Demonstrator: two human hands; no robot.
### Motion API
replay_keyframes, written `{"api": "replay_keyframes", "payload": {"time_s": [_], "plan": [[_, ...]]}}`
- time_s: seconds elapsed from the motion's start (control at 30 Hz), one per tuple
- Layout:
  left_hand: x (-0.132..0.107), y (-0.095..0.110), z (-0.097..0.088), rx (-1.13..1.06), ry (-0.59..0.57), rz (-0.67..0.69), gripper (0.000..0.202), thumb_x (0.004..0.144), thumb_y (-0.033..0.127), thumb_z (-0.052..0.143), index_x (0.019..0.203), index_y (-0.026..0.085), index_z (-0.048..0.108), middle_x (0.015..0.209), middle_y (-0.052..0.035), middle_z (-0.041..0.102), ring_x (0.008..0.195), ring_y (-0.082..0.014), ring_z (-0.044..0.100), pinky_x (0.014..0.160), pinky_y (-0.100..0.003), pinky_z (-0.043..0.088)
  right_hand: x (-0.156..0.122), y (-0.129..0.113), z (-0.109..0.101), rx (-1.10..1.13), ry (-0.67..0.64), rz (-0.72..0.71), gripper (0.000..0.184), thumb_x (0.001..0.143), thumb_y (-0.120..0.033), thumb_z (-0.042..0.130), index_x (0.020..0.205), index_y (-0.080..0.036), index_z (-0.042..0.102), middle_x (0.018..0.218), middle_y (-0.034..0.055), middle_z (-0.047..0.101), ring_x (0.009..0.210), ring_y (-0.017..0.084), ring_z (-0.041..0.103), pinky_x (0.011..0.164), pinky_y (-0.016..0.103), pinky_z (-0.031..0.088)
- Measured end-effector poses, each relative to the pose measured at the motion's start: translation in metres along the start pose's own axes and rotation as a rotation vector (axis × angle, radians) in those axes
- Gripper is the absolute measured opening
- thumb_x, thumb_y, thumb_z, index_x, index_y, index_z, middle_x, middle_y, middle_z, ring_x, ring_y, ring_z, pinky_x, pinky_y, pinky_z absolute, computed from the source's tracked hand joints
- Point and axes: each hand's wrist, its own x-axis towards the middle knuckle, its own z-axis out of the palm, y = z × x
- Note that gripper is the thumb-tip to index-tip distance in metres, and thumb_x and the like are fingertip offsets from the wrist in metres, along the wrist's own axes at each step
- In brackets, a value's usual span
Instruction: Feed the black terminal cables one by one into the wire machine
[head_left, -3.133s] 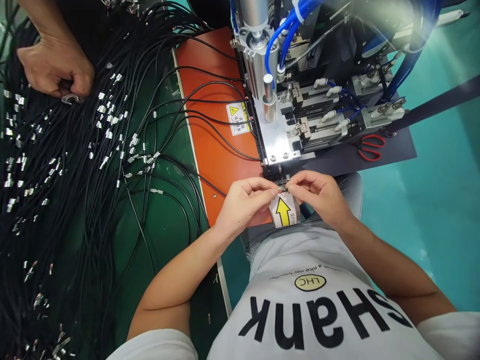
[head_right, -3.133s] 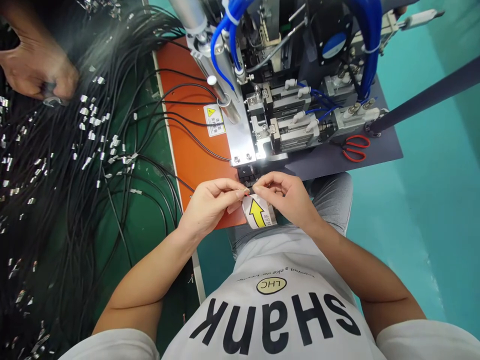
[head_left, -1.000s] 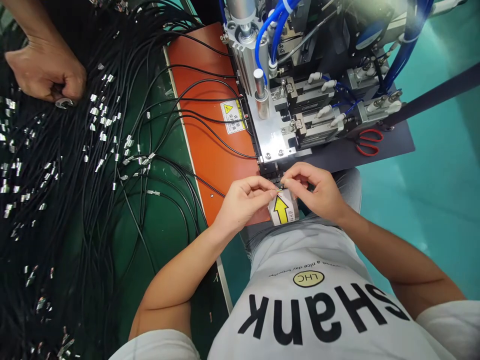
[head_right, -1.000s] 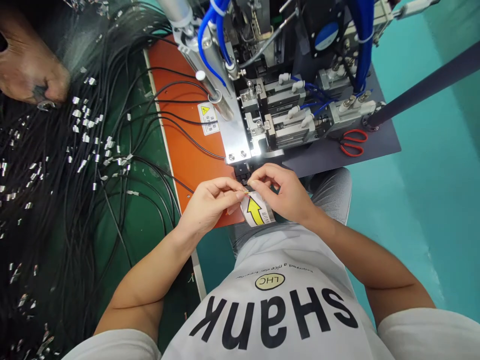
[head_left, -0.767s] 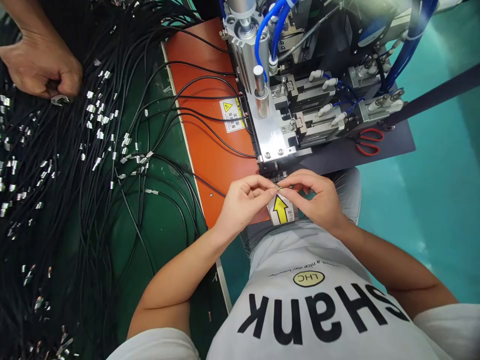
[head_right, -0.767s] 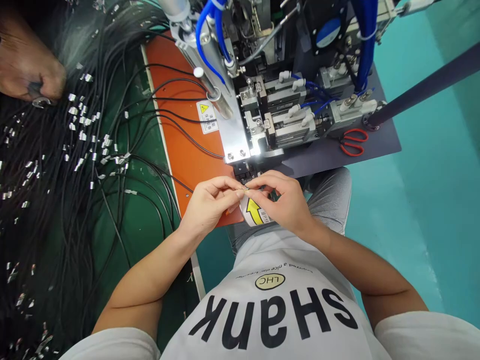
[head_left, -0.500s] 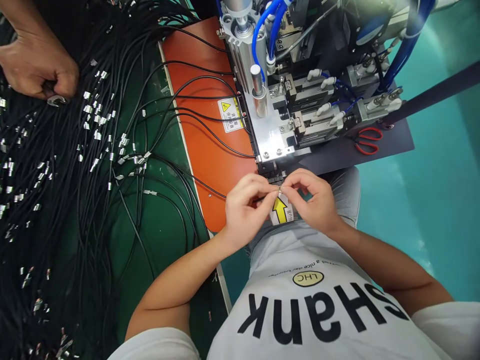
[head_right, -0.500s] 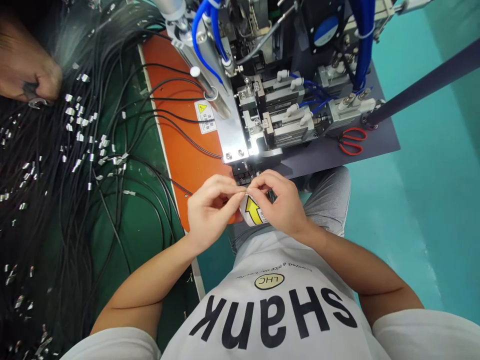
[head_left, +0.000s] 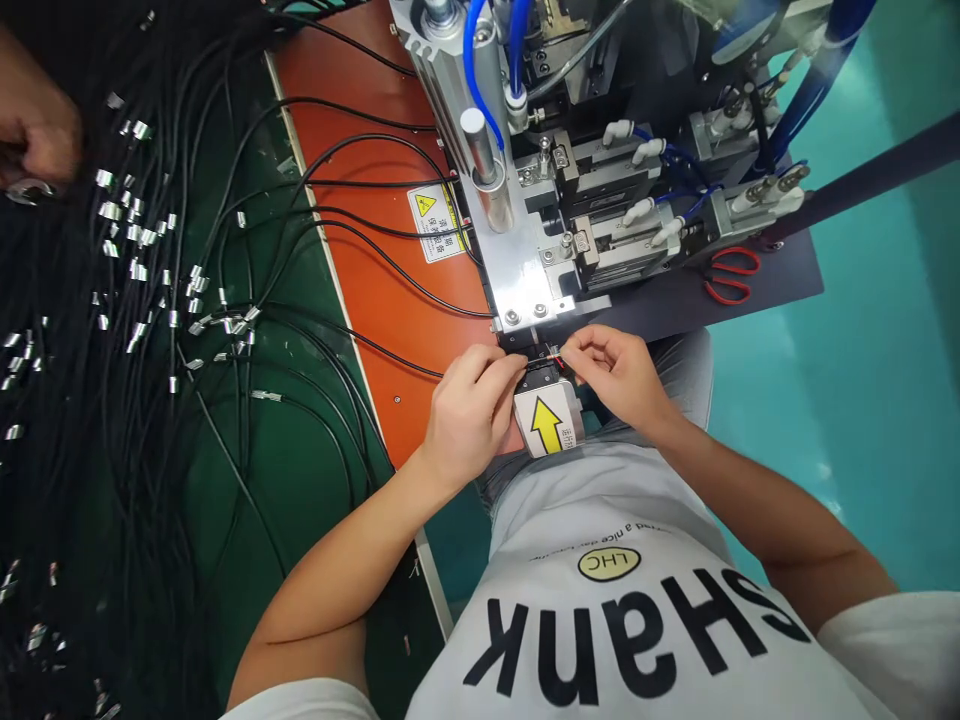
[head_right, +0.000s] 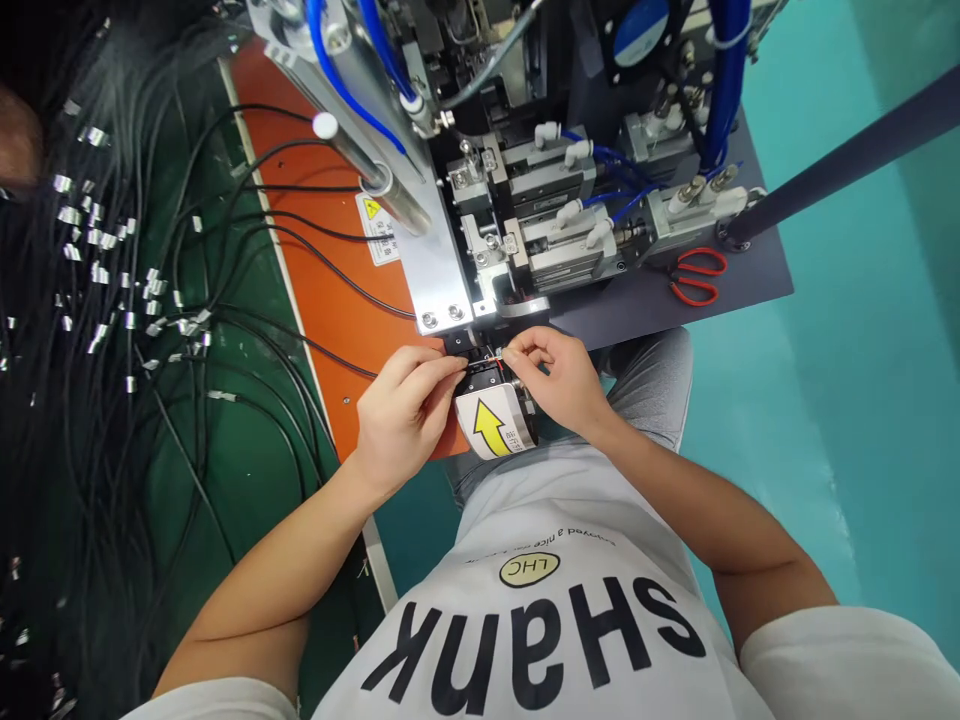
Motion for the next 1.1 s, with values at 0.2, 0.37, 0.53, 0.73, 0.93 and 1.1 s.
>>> {"api": "replay_keyframes", "payload": {"time_s": [0.2, 0.37, 0.53, 0.73, 0.93, 1.1], "plan": [[0.0003, -0.0063, 0.0090, -0.024, -0.009, -0.030, 0.019, 0.093, 0.015, 0.054, 0.108, 0.020, 0.066, 0.093, -0.0055, 0.061, 0.091, -0.0169, 0.062, 0.078, -0.029, 0.052, 0.0047, 0.0031, -0.0018, 0.012, 0.001, 0.028, 0.019, 0.084, -0.035, 0.071, 0.079, -0.017, 0.065, 0.066, -0.0014, 0.060, 0.060, 0.011, 0.053, 0.059, 0.026, 0.042], [0.0004, -0.0080, 0.0104, -0.003, -0.046, -0.020, 0.023, 0.094, 0.015, 0.053, 0.111, 0.020, 0.067, 0.090, -0.0051, 0.058, 0.086, -0.0168, 0.059, 0.073, -0.030, 0.051, 0.0060, 0.0023, -0.0041, -0.012, -0.005, 0.018, 0.018, 0.085, -0.035, 0.070, 0.082, -0.017, 0.066, 0.069, -0.0003, 0.062, 0.062, 0.012, 0.054, 0.060, 0.027, 0.043], [-0.0010, -0.0092, 0.0103, 0.011, -0.061, -0.014, 0.026, 0.093, 0.013, 0.052, 0.113, 0.021, 0.067, 0.092, -0.0057, 0.058, 0.087, -0.0176, 0.059, 0.074, -0.031, 0.050, 0.0075, 0.0041, -0.0043, -0.047, -0.008, -0.027, 0.014, 0.086, -0.031, 0.069, 0.082, -0.018, 0.066, 0.070, -0.0006, 0.062, 0.062, 0.011, 0.055, 0.059, 0.027, 0.044], [0.0006, -0.0090, 0.0106, 0.028, -0.070, -0.010, 0.026, 0.093, 0.014, 0.051, 0.113, 0.021, 0.067, 0.092, -0.0065, 0.059, 0.087, -0.0181, 0.058, 0.074, -0.031, 0.049, 0.0109, 0.0044, -0.0072, -0.108, -0.012, -0.087, 0.012, 0.086, -0.028, 0.068, 0.081, -0.017, 0.065, 0.073, -0.0002, 0.064, 0.063, 0.011, 0.057, 0.061, 0.027, 0.046], [0.0004, -0.0095, 0.0113, 0.074, -0.093, 0.005, 0.029, 0.094, 0.014, 0.049, 0.115, 0.022, 0.067, 0.095, -0.0076, 0.059, 0.090, -0.0192, 0.058, 0.076, -0.032, 0.048, 0.0110, 0.0049, -0.0084, -0.181, -0.010, -0.145, 0.010, 0.087, -0.027, 0.066, 0.082, -0.019, 0.065, 0.075, 0.0003, 0.065, 0.065, 0.013, 0.058, 0.063, 0.029, 0.047], [0.0015, -0.0084, 0.0107, 0.145, -0.089, 0.063, 0.032, 0.093, 0.013, 0.046, 0.115, 0.022, 0.068, 0.094, -0.0089, 0.059, 0.090, -0.0202, 0.057, 0.073, -0.032, 0.046, 0.0086, 0.0054, -0.0067, -0.259, 0.045, -0.211, 0.007, 0.088, -0.022, 0.064, 0.081, -0.019, 0.064, 0.081, 0.0005, 0.065, 0.065, 0.012, 0.057, 0.065, 0.029, 0.045]]}}
